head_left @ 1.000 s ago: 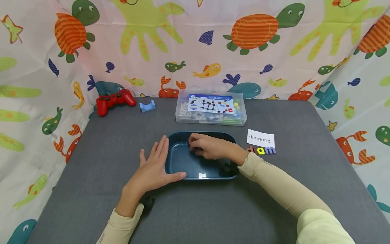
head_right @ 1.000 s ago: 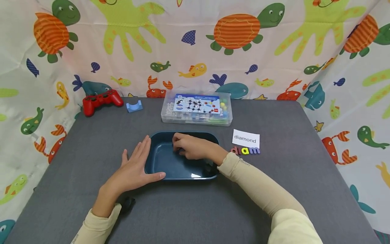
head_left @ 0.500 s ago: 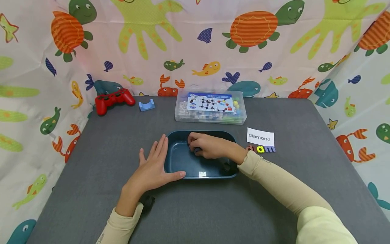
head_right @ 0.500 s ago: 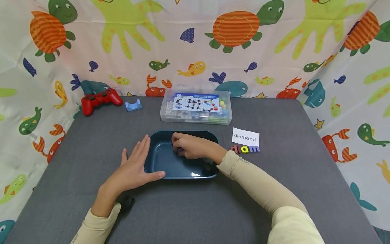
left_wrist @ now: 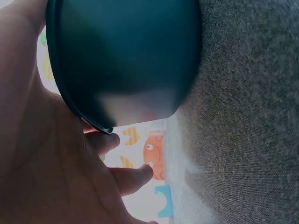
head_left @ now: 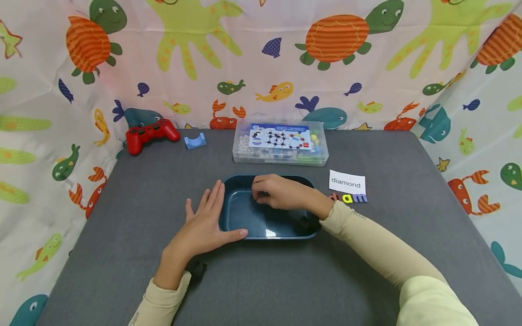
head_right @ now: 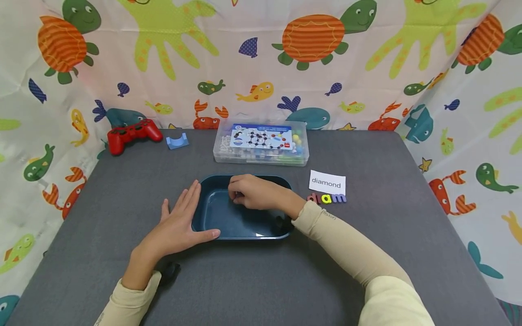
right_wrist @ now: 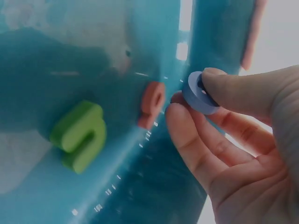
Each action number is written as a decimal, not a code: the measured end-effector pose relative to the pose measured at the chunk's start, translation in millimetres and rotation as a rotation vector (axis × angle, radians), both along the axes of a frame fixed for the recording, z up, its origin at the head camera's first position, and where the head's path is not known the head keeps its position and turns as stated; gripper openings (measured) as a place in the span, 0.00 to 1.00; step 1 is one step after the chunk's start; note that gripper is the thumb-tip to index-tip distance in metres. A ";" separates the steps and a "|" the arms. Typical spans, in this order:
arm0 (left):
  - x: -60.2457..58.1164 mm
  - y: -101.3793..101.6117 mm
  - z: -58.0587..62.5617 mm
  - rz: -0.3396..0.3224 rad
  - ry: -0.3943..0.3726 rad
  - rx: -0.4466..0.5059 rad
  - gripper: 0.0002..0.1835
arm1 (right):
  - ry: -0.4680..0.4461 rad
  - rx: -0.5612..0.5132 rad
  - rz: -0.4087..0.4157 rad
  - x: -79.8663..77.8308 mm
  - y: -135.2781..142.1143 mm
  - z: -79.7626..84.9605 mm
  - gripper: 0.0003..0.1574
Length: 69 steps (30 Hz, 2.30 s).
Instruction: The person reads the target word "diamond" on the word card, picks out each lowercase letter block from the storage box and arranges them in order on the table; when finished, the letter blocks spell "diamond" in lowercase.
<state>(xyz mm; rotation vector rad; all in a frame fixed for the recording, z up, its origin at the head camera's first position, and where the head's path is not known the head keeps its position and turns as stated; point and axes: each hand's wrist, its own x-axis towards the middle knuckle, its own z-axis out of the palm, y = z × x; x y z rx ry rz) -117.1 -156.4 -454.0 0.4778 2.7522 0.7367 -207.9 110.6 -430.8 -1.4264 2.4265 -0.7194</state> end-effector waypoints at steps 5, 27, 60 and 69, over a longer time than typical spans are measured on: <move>0.0 0.3 0.7 0.004 -0.011 0.001 0.74 | 0.011 -0.067 -0.017 -1.0 7.4 10.6 0.04; -1.1 2.3 0.6 0.019 -0.029 -0.012 0.74 | 0.028 -0.051 -0.212 11.1 80.0 42.4 0.18; 1.0 2.4 -1.0 0.025 -0.025 0.020 0.73 | 0.247 -0.268 -0.796 58.8 212.7 -10.5 0.17; 1.3 2.2 -1.0 0.027 -0.031 0.018 0.73 | 0.264 -0.263 -0.872 72.6 245.5 -25.1 0.18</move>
